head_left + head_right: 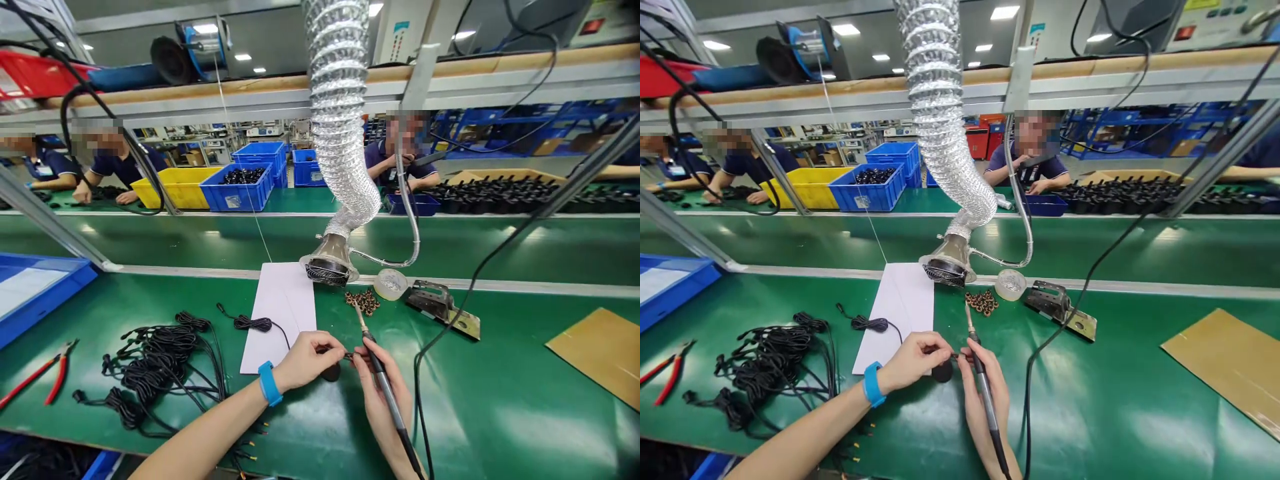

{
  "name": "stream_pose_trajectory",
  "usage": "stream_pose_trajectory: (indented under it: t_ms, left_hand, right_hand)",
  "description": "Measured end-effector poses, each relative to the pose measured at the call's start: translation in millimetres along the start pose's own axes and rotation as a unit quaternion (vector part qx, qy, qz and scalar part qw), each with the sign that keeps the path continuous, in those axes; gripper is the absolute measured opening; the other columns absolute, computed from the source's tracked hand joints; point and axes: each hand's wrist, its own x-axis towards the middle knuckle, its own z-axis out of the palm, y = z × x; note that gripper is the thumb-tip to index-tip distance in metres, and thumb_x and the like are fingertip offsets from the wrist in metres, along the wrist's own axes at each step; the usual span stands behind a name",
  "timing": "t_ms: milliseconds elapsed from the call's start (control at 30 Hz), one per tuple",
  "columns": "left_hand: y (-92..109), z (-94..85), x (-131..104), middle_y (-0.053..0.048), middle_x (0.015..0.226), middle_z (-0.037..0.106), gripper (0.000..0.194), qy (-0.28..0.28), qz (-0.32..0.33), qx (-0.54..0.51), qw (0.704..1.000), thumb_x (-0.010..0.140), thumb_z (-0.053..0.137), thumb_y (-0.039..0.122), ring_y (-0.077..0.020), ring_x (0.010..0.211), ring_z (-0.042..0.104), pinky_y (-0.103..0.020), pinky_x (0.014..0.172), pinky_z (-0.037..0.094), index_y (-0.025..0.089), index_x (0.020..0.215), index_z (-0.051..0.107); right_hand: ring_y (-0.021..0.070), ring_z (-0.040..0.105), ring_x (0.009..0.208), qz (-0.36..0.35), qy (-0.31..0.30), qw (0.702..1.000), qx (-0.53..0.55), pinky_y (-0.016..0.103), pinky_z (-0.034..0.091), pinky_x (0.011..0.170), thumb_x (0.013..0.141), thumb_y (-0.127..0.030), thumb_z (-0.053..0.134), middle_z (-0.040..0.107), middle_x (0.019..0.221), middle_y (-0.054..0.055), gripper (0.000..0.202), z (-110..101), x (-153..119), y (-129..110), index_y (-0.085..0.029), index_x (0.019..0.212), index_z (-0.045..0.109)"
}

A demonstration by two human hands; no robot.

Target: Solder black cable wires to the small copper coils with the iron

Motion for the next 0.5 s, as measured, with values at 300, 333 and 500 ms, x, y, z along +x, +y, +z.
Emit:
stream_pose_trajectory:
  t_ms: [300,333,500]
  left_hand:
    - [-3.5,-1.9,0.3,0.002,0.066,0.055,0.034,-0.038,-0.031,-0.092,0.995,0.080,0.074,0.044,-0.0066,0.057,0.045,-0.019,0.052,0.034,0.012,0.081,0.064]
    - [-2.2,-3.0,0.3,0.003,0.065,0.054,0.035,-0.042,-0.040,-0.106,0.993,0.079,0.075,0.046,-0.0060,0.055,0.043,-0.019,0.049,0.032,0.012,0.081,0.063]
    - [5.6,-8.6,-0.2,0.003,0.066,0.056,0.040,-0.082,-0.110,-0.200,0.970,0.077,0.075,0.051,-0.0017,0.043,0.030,-0.020,0.041,0.018,0.014,0.085,0.062]
  right_hand:
    - [0.0176,0.068,0.094,-0.169,-0.019,0.981,-0.096,0.033,0.055,0.085,0.091,-0.026,0.064,0.069,0.104,0.006,0.029,-1.2,5.5,-4.7,-0.025,0.120,0.065]
    - [0.0174,0.068,0.095,-0.174,-0.023,0.980,-0.092,0.032,0.055,0.085,0.091,-0.025,0.064,0.069,0.104,0.005,0.029,-2.0,6.0,-6.5,-0.025,0.120,0.065]
    - [0.0188,0.071,0.092,-0.065,-0.009,0.997,-0.047,0.033,0.057,0.085,0.089,-0.035,0.066,0.072,0.105,0.006,0.032,-4.6,6.7,-22.8,-0.024,0.120,0.065]
